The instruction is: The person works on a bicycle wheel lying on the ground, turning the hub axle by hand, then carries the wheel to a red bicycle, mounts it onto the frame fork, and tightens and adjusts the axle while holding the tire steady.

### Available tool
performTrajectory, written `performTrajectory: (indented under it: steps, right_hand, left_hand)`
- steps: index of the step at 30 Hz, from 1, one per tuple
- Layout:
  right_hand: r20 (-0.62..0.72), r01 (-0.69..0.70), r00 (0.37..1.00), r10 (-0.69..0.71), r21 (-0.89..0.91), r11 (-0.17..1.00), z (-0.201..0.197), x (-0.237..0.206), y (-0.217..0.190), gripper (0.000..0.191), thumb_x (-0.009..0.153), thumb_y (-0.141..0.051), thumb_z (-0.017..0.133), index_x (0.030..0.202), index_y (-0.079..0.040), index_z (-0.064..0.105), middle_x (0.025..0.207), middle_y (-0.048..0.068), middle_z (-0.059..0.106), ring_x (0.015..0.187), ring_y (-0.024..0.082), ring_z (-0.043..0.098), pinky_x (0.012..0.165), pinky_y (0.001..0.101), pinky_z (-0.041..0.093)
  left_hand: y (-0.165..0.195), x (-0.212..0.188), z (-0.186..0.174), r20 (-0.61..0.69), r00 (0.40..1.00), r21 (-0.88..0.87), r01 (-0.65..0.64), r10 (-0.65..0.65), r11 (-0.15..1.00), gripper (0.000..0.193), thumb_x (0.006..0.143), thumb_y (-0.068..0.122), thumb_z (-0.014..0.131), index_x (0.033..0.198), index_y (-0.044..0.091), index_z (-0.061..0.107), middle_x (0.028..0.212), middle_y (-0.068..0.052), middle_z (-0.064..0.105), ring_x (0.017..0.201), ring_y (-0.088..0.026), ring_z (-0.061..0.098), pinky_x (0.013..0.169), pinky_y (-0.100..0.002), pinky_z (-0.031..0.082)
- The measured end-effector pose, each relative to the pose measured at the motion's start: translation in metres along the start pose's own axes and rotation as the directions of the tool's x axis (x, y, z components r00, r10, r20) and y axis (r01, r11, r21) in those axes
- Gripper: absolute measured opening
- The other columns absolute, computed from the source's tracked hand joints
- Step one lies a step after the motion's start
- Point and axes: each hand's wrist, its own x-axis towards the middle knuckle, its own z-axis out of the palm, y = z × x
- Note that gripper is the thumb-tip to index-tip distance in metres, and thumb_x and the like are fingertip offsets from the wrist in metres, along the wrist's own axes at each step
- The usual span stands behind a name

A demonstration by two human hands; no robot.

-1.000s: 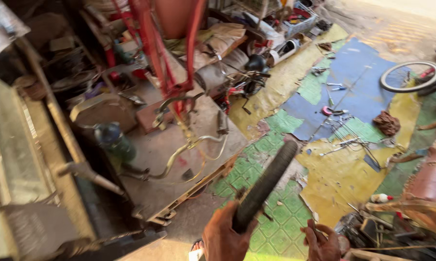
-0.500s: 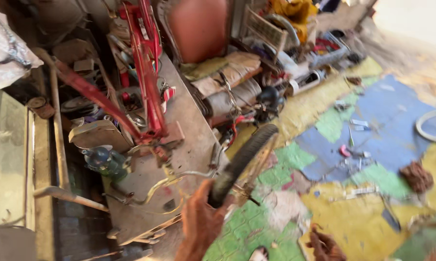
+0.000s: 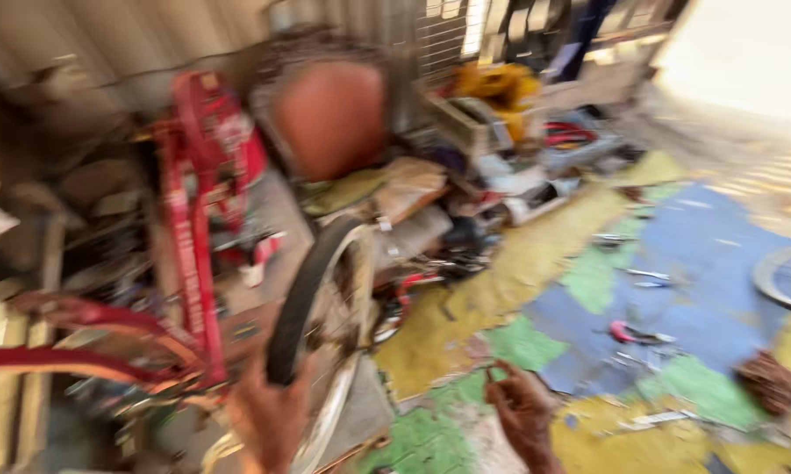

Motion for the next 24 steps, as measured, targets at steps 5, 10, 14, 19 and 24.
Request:
performTrajectory:
  steps: [5, 10, 14, 19, 24]
  right_hand:
    - [0.125, -0.16, 0.98, 0.157, 0.019, 0.987, 0.026, 0.036, -0.019, 0.017, 0.091, -0.015, 0.075, 0.096, 0.001, 0.072, 0.074, 0.009, 0.078, 0.058, 0.013, 0.066, 0.053, 0.0281, 0.05]
    - [0.312, -0.167, 0.945, 0.097, 0.206, 0.964, 0.068, 0.092, -0.04, 0.021, 0.094, -0.012, 0.068, 0.11, 0.001, 0.068, 0.074, 0.01, 0.075, 0.053, 0.014, 0.063, 0.048, 0.0296, 0.048]
    - [0.429, -0.136, 0.902, 0.043, 0.191, 0.972, 0.114, 0.134, -0.053, 0.024, 0.093, -0.011, 0.067, 0.115, -0.002, 0.069, 0.076, 0.007, 0.074, 0.054, 0.012, 0.063, 0.048, 0.0283, 0.047]
    - [0.558, -0.002, 0.821, -0.12, 0.213, 0.977, 0.174, 0.17, -0.067, 0.022, 0.096, -0.011, 0.069, 0.117, -0.005, 0.076, 0.073, 0.006, 0.067, 0.06, 0.01, 0.056, 0.053, 0.0262, 0.046]
    - [0.642, 0.346, 0.65, -0.408, 0.228, 0.91, 0.219, 0.194, -0.095, 0.024, 0.093, -0.011, 0.07, 0.115, -0.007, 0.078, 0.078, 0.006, 0.068, 0.064, 0.012, 0.056, 0.057, 0.0276, 0.046]
  left_hand:
    - [0.056, 0.027, -0.016, -0.063, 0.974, -0.06, -0.22, 0.217, 0.974, 0.061, 0.079, 0.031, 0.079, 0.133, 0.007, 0.063, 0.108, -0.022, 0.072, 0.099, -0.042, 0.07, 0.078, -0.047, 0.054]
    - [0.071, 0.051, -0.006, 0.094, 0.98, 0.094, 0.165, -0.174, 0.982, 0.061, 0.078, 0.035, 0.08, 0.132, 0.015, 0.062, 0.102, -0.018, 0.074, 0.097, -0.04, 0.071, 0.083, -0.049, 0.053]
    - [0.069, 0.063, 0.011, -0.035, 0.999, 0.071, 0.044, -0.041, 0.997, 0.06, 0.075, 0.034, 0.083, 0.124, 0.005, 0.063, 0.104, -0.023, 0.071, 0.098, -0.044, 0.068, 0.083, -0.052, 0.051]
    - [0.067, 0.08, 0.029, -0.006, 0.968, 0.125, 0.248, -0.249, 0.961, 0.05, 0.077, 0.034, 0.082, 0.115, 0.007, 0.066, 0.1, -0.02, 0.072, 0.098, -0.042, 0.068, 0.083, -0.051, 0.05]
    - [0.059, 0.099, 0.043, -0.104, 0.928, 0.172, 0.372, -0.359, 0.912, 0.05, 0.076, 0.036, 0.083, 0.114, 0.009, 0.066, 0.093, -0.019, 0.073, 0.093, -0.04, 0.07, 0.083, -0.05, 0.051]
